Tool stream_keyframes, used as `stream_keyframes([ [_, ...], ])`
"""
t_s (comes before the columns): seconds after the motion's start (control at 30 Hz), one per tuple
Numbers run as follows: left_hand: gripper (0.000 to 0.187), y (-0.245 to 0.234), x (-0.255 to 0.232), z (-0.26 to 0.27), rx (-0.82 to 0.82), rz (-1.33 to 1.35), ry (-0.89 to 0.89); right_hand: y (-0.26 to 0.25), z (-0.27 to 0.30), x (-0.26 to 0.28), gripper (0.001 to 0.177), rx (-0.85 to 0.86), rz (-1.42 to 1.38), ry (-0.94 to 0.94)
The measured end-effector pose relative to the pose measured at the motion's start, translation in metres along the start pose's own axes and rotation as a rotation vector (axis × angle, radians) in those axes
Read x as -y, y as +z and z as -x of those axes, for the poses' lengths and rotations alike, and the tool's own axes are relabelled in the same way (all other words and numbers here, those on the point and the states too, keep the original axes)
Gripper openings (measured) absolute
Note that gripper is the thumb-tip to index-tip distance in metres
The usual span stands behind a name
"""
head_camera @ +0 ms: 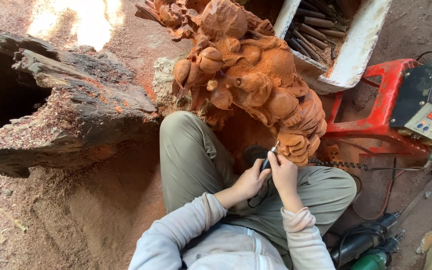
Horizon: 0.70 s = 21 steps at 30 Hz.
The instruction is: Carving intricate details into a wooden sculpture using a handheld rotary tool.
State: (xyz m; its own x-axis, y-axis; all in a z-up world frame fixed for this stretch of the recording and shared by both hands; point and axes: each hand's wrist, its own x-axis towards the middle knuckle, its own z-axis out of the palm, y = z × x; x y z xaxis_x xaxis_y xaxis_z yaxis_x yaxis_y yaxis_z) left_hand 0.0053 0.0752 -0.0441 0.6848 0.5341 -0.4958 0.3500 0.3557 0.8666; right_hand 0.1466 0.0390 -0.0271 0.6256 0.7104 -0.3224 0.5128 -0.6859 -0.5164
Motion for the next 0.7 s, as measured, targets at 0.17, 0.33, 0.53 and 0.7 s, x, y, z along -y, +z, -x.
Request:
stream_keyframes([
  [0.17,0.041,-0.006,0.008,-0.011,0.002,-0.083,0.004,0.009,-0.002,-0.007,0.049,-0.02,-0.059,-0.006],
  [0.33,0.045,-0.004,0.015,-0.012,0.024,-0.152,0.001,0.01,0.004,-0.011,0.047,-0.041,-0.057,-0.008],
  [0.53,0.044,-0.004,0.01,-0.003,0.016,-0.134,0.031,0.012,0.008,-0.011,0.044,-0.068,-0.05,-0.017],
  [0.7,0.045,-0.009,0.007,-0.006,0.001,-0.171,0.028,0.014,0.004,-0.008,0.044,-0.047,-0.056,-0.013],
])
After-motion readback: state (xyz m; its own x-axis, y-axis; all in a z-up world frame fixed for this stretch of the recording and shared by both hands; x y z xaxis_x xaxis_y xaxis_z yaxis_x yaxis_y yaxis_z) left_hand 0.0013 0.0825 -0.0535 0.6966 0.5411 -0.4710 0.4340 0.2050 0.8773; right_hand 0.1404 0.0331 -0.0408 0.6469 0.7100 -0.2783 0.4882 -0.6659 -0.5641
